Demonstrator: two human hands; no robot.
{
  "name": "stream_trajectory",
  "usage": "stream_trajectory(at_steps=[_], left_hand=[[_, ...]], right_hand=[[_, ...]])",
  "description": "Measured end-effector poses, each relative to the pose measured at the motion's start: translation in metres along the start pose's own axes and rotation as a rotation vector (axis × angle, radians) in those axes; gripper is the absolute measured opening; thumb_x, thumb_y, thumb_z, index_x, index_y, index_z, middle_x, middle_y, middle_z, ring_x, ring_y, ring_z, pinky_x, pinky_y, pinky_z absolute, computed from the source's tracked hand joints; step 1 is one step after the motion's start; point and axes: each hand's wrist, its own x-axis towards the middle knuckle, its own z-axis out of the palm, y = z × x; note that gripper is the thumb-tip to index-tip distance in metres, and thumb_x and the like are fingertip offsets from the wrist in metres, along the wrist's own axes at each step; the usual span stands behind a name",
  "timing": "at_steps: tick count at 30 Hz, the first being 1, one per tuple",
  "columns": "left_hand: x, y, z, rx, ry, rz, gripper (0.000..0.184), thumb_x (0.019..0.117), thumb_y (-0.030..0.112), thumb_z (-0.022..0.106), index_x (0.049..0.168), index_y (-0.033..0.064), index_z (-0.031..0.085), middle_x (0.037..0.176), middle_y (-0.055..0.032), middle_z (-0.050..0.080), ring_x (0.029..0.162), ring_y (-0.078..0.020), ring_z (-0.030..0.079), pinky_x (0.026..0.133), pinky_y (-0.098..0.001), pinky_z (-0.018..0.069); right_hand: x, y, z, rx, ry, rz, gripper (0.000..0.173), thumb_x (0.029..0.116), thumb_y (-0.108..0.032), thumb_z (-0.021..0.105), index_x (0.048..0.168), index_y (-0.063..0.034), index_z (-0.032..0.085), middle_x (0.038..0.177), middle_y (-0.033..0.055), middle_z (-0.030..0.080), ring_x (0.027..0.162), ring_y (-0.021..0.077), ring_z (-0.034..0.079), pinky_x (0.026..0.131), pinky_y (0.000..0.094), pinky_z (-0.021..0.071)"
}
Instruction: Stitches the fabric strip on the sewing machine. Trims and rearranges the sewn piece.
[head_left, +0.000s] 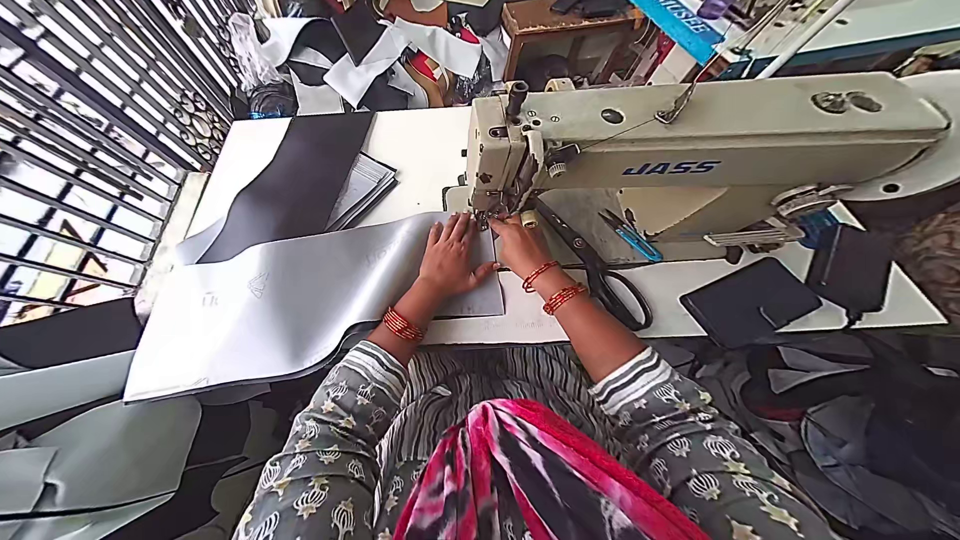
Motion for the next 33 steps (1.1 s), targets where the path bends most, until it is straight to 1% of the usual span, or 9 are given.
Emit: stream_trajectory(at_steps=[9,12,15,18,21,24,26,28,33], left_hand=[[0.010,-0.007,0.000,0.001,0.017,0.011,0.094,0.0928,0.069,0.047,0.152,-0.0036,0.043,0.163,-0.0199,0.037,0.153,-0.0373,0.030,0.121,-0.0615,0.0226],[0.016,-0.009,-0.002,0.023,-0.003,0.000,0.091,0.0943,0.069,0.047,0.150,-0.0033,0.047,0.163,-0.0198,0.037,0.153,-0.0372,0.031,0.120,-0.0613,0.0233],[0.023,-0.009,-0.011,0.031,-0.079,-0.021,0.091,0.0962,0.069,0.046,0.152,-0.0022,0.043,0.165,-0.0193,0.033,0.155,-0.0364,0.027,0.122,-0.0603,0.0203],[0.024,-0.010,-0.012,-0.006,-0.092,-0.012,0.090,0.0960,0.068,0.048,0.152,-0.0032,0.044,0.164,-0.0212,0.034,0.155,-0.0378,0.026,0.124,-0.0590,0.0174],[0.015,-0.010,-0.011,-0.070,0.028,0.074,0.074,0.0941,0.058,0.060,0.134,-0.0049,0.063,0.148,-0.0237,0.054,0.144,-0.0418,0.044,0.121,-0.0579,0.0271],[0.003,-0.014,-0.010,-0.128,0.120,0.223,0.050,0.0958,0.041,0.067,0.116,-0.0040,0.073,0.125,-0.0244,0.067,0.124,-0.0440,0.060,0.104,-0.0581,0.0459],[-0.006,-0.018,-0.006,-0.181,0.172,0.350,0.029,0.0968,0.026,0.068,0.106,-0.0008,0.077,0.117,-0.0232,0.071,0.116,-0.0434,0.065,0.094,-0.0570,0.0519],[-0.014,-0.019,-0.007,-0.197,0.147,0.452,0.019,0.0955,0.009,0.064,0.106,0.0021,0.078,0.116,-0.0221,0.071,0.114,-0.0431,0.066,0.093,-0.0570,0.0525],[-0.034,-0.015,-0.010,-0.192,0.058,0.506,0.032,0.0865,-0.012,0.060,0.110,0.0017,0.078,0.120,-0.0217,0.071,0.121,-0.0423,0.063,0.104,-0.0557,0.0494]], right_hand=[[-0.004,-0.009,-0.017,0.041,-0.075,0.092,0.040,0.0920,0.008,0.064,0.131,0.0001,0.065,0.135,0.0359,0.053,0.121,0.0563,0.052,0.097,0.0668,0.0444],[0.008,-0.004,-0.011,-0.001,-0.078,0.096,0.033,0.0969,0.003,0.060,0.129,0.0011,0.066,0.137,0.0334,0.055,0.128,0.0540,0.051,0.104,0.0681,0.0396],[0.035,-0.002,-0.009,-0.090,-0.192,0.173,0.039,0.1002,-0.004,0.054,0.138,-0.0037,0.063,0.148,0.0317,0.048,0.142,0.0502,0.040,0.116,0.0636,0.0299],[0.030,0.001,-0.016,-0.060,-0.202,0.119,0.042,0.0995,-0.003,0.054,0.141,-0.0022,0.059,0.142,0.0328,0.053,0.138,0.0510,0.043,0.111,0.0643,0.0330],[0.003,0.013,-0.016,0.116,-0.068,-0.026,0.037,0.1021,0.000,0.049,0.136,0.0001,0.064,0.135,0.0300,0.060,0.129,0.0490,0.053,0.108,0.0601,0.0409],[-0.044,0.017,-0.017,0.209,0.011,-0.135,0.032,0.0993,0.004,0.052,0.123,0.0004,0.072,0.122,0.0266,0.066,0.116,0.0453,0.060,0.101,0.0573,0.0467],[-0.074,0.018,-0.011,0.225,0.044,-0.178,0.032,0.0970,0.006,0.055,0.120,-0.0018,0.075,0.117,0.0237,0.067,0.110,0.0430,0.062,0.097,0.0567,0.0481],[-0.094,0.020,0.001,0.217,0.076,-0.207,0.034,0.0948,0.007,0.056,0.120,-0.0049,0.076,0.118,0.0208,0.068,0.110,0.0422,0.061,0.094,0.0585,0.0464],[-0.107,0.023,0.017,0.185,0.144,-0.251,0.041,0.0924,0.008,0.054,0.121,-0.0103,0.077,0.123,0.0190,0.068,0.116,0.0432,0.059,0.096,0.0598,0.0440]])
